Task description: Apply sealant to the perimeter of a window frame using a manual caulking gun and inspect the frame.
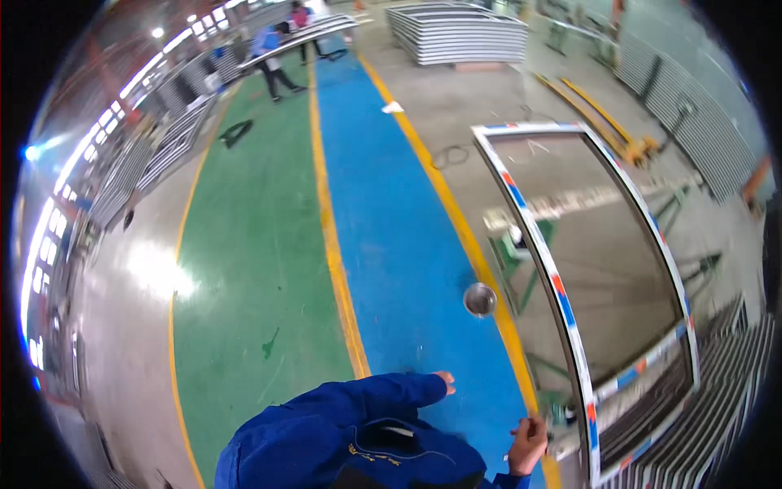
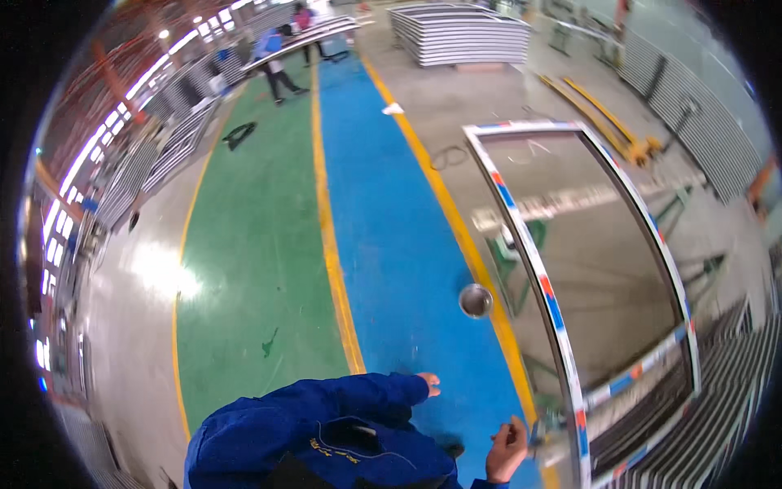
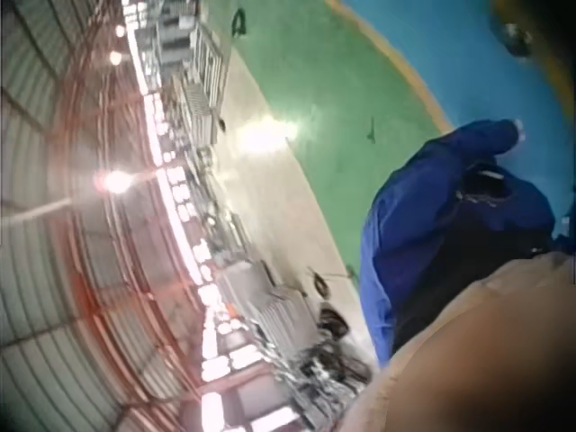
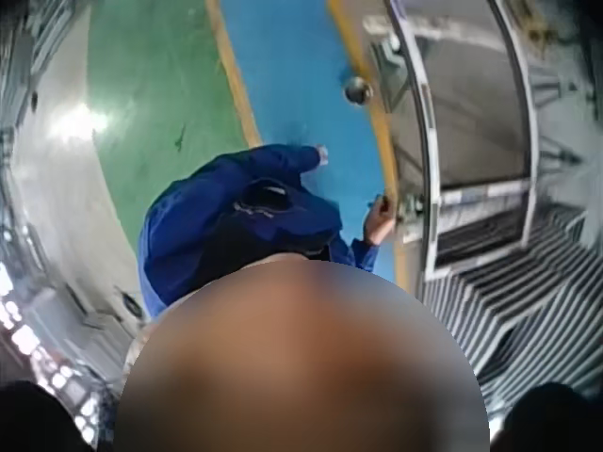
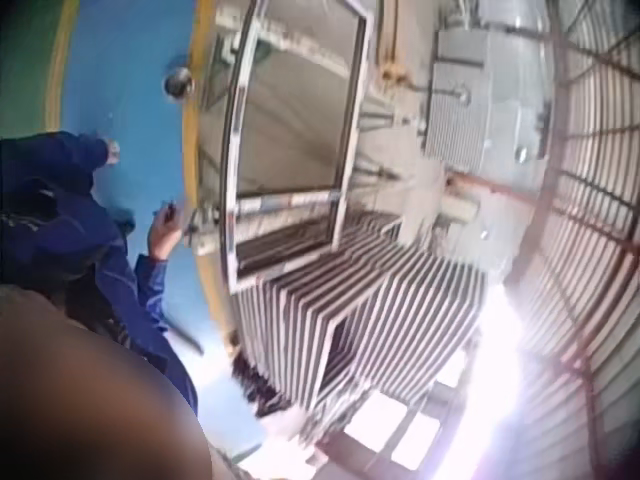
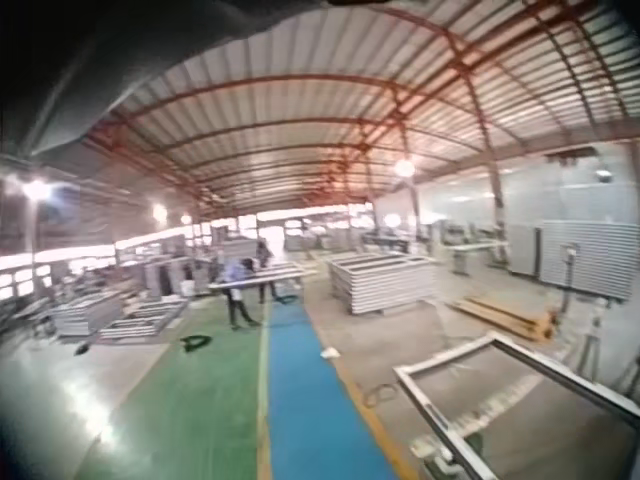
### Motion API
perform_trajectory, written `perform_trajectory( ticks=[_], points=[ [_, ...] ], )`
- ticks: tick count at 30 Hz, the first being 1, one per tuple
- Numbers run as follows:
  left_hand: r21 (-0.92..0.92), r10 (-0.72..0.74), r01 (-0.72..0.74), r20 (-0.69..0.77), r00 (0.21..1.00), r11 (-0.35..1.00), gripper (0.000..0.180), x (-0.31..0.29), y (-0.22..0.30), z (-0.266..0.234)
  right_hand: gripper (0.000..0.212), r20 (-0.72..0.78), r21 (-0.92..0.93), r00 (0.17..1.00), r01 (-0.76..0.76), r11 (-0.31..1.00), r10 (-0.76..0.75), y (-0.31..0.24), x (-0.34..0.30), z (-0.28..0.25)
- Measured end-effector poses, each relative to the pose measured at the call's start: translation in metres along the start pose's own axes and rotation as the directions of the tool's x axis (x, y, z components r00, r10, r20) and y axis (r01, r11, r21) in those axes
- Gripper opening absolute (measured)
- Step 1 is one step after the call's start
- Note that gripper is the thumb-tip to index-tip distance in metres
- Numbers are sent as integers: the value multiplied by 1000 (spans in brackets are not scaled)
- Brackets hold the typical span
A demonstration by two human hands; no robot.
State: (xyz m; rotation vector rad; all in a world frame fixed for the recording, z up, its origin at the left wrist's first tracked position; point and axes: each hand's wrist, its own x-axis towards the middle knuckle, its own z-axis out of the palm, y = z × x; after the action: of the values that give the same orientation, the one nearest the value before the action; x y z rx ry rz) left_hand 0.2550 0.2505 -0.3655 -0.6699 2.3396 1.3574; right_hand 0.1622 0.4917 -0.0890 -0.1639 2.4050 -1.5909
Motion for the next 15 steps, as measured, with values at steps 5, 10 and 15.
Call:
perform_trajectory(
  ticks=[5, 10, 15],
  points=[
    [-237, -126, 96, -116, 985, 967, 45, 19, -77, -91, 30, 193, -47, 981, 13, 999, -4, -22, 55, 79],
    [-275, -299, 231, -237, 924, 933, 38, 33, -132, -128, 35, 407, -165, 905, -61, 984, 124, -21, 117, 144],
    [-117, -335, 334, -595, 730, 935, 34, 3, -161, -120, 38, 596, -236, 742, -205, 950, 308, 28, 182, 203]
  ],
)
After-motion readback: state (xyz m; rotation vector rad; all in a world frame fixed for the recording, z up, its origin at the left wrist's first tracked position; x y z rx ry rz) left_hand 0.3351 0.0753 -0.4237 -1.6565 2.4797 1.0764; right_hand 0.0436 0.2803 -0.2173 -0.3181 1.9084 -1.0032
